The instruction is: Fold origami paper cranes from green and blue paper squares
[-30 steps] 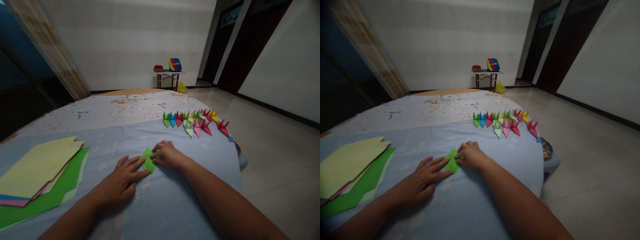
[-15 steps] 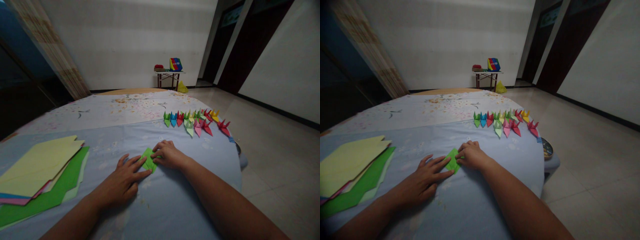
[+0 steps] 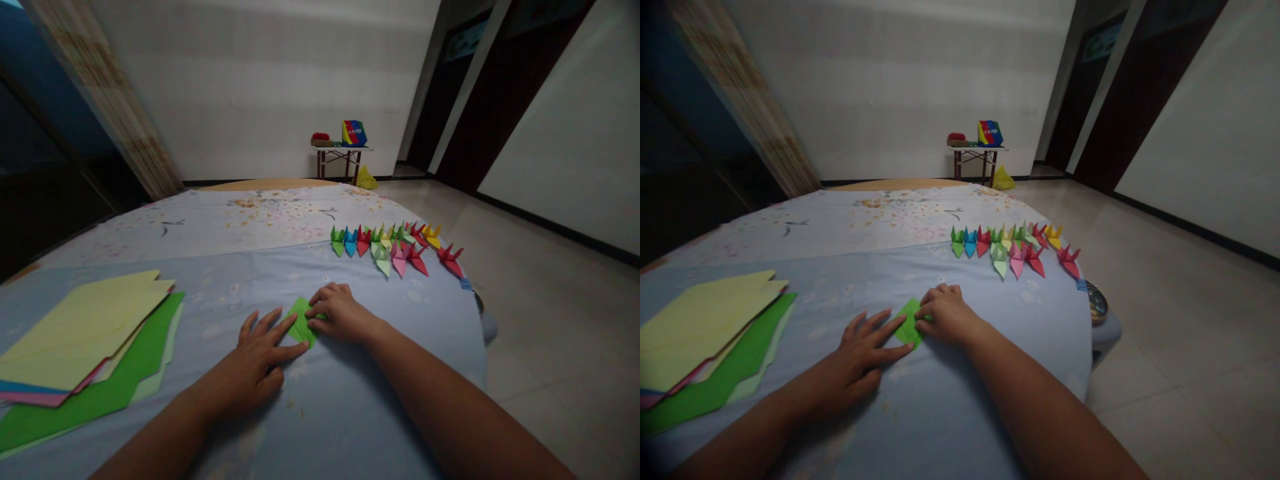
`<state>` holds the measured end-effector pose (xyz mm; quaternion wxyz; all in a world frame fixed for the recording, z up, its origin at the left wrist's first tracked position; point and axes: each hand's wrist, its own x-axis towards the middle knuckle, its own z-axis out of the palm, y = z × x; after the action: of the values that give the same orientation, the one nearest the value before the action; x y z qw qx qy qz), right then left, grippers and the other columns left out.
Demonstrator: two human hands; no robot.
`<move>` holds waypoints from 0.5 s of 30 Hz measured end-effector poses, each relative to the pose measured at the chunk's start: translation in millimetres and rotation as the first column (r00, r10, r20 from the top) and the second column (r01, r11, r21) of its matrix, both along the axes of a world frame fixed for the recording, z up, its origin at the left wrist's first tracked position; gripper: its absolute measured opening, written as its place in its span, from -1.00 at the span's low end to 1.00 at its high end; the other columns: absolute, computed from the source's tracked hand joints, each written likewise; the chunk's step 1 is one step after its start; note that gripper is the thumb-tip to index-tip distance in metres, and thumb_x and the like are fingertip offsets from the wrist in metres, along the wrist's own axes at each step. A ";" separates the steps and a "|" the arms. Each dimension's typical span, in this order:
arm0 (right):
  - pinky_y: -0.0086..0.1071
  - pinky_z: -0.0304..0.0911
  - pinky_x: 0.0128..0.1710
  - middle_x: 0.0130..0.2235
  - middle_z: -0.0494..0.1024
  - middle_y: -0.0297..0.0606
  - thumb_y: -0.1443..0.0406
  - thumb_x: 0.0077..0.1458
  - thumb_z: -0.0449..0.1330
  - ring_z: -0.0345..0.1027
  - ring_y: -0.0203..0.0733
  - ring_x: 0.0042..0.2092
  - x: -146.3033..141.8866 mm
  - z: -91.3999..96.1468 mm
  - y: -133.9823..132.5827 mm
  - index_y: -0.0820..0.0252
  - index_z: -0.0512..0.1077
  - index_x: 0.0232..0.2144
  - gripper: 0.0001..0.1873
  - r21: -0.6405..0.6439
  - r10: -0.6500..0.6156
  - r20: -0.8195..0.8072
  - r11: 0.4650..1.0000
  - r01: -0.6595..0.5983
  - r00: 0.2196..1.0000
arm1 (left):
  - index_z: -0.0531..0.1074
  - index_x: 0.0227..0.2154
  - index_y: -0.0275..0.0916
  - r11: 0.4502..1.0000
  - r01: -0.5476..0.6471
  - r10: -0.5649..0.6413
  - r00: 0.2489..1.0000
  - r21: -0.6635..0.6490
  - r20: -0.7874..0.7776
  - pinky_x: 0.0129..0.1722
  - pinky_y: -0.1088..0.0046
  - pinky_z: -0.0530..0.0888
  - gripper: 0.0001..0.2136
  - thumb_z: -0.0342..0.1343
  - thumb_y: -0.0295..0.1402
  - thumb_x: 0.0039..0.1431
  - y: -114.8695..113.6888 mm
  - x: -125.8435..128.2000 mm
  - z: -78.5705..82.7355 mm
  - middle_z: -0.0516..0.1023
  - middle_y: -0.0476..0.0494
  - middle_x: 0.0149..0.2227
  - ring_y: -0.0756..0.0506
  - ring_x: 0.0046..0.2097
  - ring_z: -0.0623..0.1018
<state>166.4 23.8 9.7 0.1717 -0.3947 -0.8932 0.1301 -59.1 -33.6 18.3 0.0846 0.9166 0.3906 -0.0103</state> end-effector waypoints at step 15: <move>-0.21 -0.05 -0.10 -0.17 0.41 -0.20 0.05 0.01 0.19 0.12 -0.10 -0.08 -5.9 -9.6 -1.9 0.12 0.45 -0.27 -0.68 0.036 -0.059 -0.034 0.998 0.061 0.998 | 0.09 0.17 -0.01 0.995 0.036 -0.034 0.999 0.097 -0.019 0.17 -0.14 -0.22 -0.32 -0.09 -0.57 -0.08 -17.0 11.7 1.1 0.09 -0.08 0.26 -0.21 0.26 0.03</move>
<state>160.5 21.9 0.1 0.1976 -0.4158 -0.8803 0.1149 -47.5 -50.6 19.4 0.0362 0.9262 0.3754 -0.0009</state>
